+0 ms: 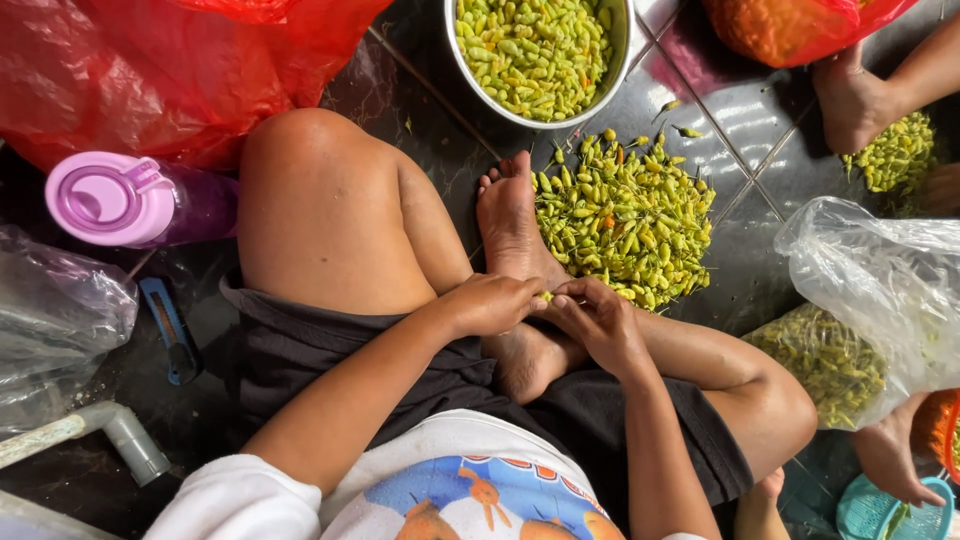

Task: The person sits on the floor and peels small green vegetables by hand, removing the outer layer and placing the peeled pieces into a metal bowl. The person works continuously on a pile of vegetables placed on the floor in front of them.

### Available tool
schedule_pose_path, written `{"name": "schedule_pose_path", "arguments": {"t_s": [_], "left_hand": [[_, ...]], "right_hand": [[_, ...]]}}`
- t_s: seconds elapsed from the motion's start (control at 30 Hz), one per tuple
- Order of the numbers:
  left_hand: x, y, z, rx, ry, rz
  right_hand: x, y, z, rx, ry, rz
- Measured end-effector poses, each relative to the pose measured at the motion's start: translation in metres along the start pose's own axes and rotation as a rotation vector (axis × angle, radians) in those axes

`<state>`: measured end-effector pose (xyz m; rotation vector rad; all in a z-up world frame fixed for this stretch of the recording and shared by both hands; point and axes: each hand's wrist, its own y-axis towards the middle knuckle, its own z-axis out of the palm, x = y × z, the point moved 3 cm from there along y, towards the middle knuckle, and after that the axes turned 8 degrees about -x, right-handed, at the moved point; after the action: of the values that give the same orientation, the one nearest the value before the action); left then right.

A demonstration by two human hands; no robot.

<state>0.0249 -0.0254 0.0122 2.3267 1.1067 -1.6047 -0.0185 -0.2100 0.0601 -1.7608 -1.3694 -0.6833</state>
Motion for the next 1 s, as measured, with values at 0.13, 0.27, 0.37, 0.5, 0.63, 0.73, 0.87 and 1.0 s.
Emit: {"name": "schedule_pose_path", "arguments": {"t_s": [0.13, 0.27, 0.37, 0.5, 0.63, 0.73, 0.87, 1.0], "left_hand": [[-0.005, -0.006, -0.004, 0.094, -0.053, 0.023], [0.005, 0.000, 0.008, 0.109, -0.029, 0.038], [-0.004, -0.005, -0.003, 0.064, -0.074, 0.059], [-0.006, -0.004, -0.010, -0.026, -0.078, 0.095], [0.002, 0.001, 0.000, -0.071, -0.069, 0.112], [0.008, 0.006, 0.008, -0.040, -0.030, 0.090], [0.010, 0.006, 0.011, 0.018, 0.007, 0.065], [0.009, 0.005, 0.011, -0.020, 0.086, 0.087]], "right_hand": [[-0.005, -0.005, 0.002, 0.073, -0.011, -0.029], [-0.006, -0.007, 0.004, 0.109, 0.211, 0.067], [-0.019, 0.004, -0.003, -0.030, 0.303, 0.119], [-0.031, 0.014, -0.016, -0.219, 0.323, 0.148], [-0.037, 0.009, -0.004, -0.244, 0.345, 0.177], [-0.034, 0.003, 0.007, -0.212, 0.346, 0.193], [-0.012, -0.004, 0.009, -0.162, 0.277, 0.189], [0.027, -0.014, 0.021, -0.147, 0.014, 0.008]]}}
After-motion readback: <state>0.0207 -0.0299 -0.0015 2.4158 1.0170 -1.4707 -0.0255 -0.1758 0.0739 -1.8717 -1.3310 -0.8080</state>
